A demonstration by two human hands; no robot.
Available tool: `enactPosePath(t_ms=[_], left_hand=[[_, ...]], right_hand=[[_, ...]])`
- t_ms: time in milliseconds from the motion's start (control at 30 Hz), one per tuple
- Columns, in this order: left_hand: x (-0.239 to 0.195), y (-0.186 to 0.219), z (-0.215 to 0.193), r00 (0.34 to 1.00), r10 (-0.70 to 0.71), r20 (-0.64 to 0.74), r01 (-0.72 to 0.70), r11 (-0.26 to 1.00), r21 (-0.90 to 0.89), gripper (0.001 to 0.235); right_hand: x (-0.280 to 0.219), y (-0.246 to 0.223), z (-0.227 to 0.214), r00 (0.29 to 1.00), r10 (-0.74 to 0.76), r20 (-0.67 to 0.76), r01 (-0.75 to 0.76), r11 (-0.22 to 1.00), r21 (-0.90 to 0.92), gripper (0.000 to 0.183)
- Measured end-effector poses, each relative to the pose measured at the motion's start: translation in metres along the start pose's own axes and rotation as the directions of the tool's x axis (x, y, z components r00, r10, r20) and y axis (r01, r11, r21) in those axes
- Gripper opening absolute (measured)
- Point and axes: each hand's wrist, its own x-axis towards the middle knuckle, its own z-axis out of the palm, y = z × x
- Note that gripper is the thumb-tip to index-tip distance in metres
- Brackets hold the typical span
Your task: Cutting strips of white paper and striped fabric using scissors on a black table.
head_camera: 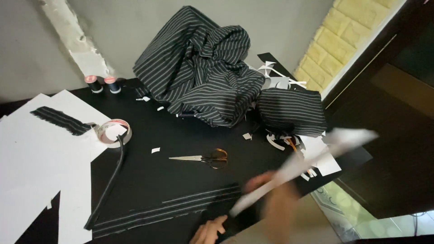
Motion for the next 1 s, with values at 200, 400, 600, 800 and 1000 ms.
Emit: enactPosePath(t_ms=[200, 400, 600, 800, 1000], left_hand=[[0.014, -0.088, -0.02, 0.982, 0.072, 0.177, -0.047, 0.989, -0.142, 0.042], [0.026, -0.113, -0.076, 0.964, -0.195, 0.182, 0.217, 0.97, -0.11, 0.035], [0.032, -0.054, -0.152, 0.917, -0.287, -0.279, 0.156, 0.898, -0.412, 0.015], [0.041, -0.087, -0.232, 0.788, -0.383, -0.482, 0.216, 0.905, -0.366, 0.026], [0.043, -0.151, -0.253, 0.829, 0.033, -0.559, 0.124, 0.963, 0.24, 0.026]], right_hand=[[0.006, -0.115, -0.157, 0.506, -0.531, -0.68, -0.586, 0.367, -0.723, 0.028], [0.04, -0.144, -0.124, 0.474, -0.025, -0.88, -0.853, 0.234, -0.466, 0.047], [0.032, -0.126, -0.161, 0.553, -0.196, -0.81, -0.832, -0.067, -0.551, 0.049], [0.054, -0.107, -0.004, 0.823, -0.379, -0.423, -0.326, 0.295, -0.898, 0.033], [0.046, -0.032, 0.269, 0.776, -0.02, 0.631, 0.611, 0.272, -0.743, 0.065]])
